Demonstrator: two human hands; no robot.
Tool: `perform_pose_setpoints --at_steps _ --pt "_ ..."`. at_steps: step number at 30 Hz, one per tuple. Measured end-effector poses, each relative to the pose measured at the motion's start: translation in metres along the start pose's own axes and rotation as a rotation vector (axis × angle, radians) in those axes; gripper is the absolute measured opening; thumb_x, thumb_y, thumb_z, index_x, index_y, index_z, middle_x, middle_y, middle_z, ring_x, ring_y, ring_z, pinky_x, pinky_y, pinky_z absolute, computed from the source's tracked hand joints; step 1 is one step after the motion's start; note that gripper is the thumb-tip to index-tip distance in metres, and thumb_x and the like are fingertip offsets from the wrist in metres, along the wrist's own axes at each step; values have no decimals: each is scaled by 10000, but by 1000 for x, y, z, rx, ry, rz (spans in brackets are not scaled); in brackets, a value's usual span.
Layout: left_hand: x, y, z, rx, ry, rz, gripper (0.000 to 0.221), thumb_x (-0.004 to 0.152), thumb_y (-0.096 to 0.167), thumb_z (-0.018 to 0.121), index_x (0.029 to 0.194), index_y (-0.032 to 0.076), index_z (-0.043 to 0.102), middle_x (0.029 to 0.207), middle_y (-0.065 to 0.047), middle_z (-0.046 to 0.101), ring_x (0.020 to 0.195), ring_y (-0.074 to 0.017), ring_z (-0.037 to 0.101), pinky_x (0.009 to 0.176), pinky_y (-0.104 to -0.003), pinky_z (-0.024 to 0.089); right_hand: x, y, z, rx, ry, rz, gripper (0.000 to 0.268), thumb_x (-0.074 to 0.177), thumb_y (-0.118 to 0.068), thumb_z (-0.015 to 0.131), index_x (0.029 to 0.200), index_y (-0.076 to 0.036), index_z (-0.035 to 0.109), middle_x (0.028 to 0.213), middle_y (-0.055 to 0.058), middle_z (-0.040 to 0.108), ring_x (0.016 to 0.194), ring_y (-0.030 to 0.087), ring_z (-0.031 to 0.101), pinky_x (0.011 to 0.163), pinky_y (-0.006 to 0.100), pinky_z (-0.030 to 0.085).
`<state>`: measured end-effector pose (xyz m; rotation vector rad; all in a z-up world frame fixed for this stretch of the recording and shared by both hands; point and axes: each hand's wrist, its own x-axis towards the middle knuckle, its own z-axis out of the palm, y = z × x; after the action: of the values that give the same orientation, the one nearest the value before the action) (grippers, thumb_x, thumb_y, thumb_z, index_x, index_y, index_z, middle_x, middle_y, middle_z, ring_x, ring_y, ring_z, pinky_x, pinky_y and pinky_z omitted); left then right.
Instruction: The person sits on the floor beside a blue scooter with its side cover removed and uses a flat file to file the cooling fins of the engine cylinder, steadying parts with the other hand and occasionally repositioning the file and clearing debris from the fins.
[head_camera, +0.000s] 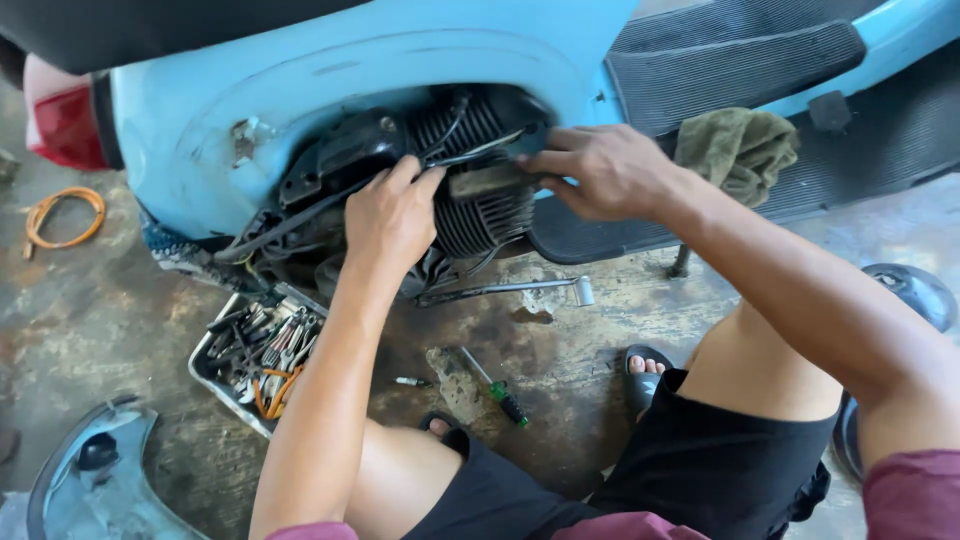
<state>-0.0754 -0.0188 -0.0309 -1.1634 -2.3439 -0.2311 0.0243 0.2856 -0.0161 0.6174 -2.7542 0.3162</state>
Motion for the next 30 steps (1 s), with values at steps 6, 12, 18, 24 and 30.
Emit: perform_pose_setpoints --at_steps 6,12,18,24,30 --pt "0 0 0 12 -27 6 297 925 155 625 1183 215 758 966 -17 601 823 -260 713 602 -361 623 -2 9 -9 35 29 -14 164 992 -246 684 1154 -224 702 936 47 644 827 378 696 700 502 556" --pt "0 1 -2 12 -34 -5 288 929 167 617 1176 228 751 975 -17 598 843 -264 714 632 -357 627 -16 19 -1 83 26 8 228 999 -250 650 1223 -217 670 959 79 647 846 416 682 692 546 544" --pt "-3 2 5 28 -39 10 296 920 176 613 1183 236 736 985 -2 570 853 -251 708 667 -344 623 -29 32 1 51 49 -18 205 1001 -239 654 1202 -212 687 932 73 633 819 392 683 678 517 557" --pt "-3 0 4 32 -19 0 278 908 197 630 1157 240 748 974 -12 579 843 -271 700 669 -362 621 -83 50 -13 103 108 139 284 1014 -234 672 1291 -173 685 1005 128 650 916 434 687 740 522 559" --pt "0 0 2 -4 -65 -16 281 919 151 638 1171 210 748 983 -15 580 835 -272 707 646 -363 617 -41 6 -3 183 178 37 312 988 -219 696 1296 -177 664 967 106 644 877 430 687 735 537 543"
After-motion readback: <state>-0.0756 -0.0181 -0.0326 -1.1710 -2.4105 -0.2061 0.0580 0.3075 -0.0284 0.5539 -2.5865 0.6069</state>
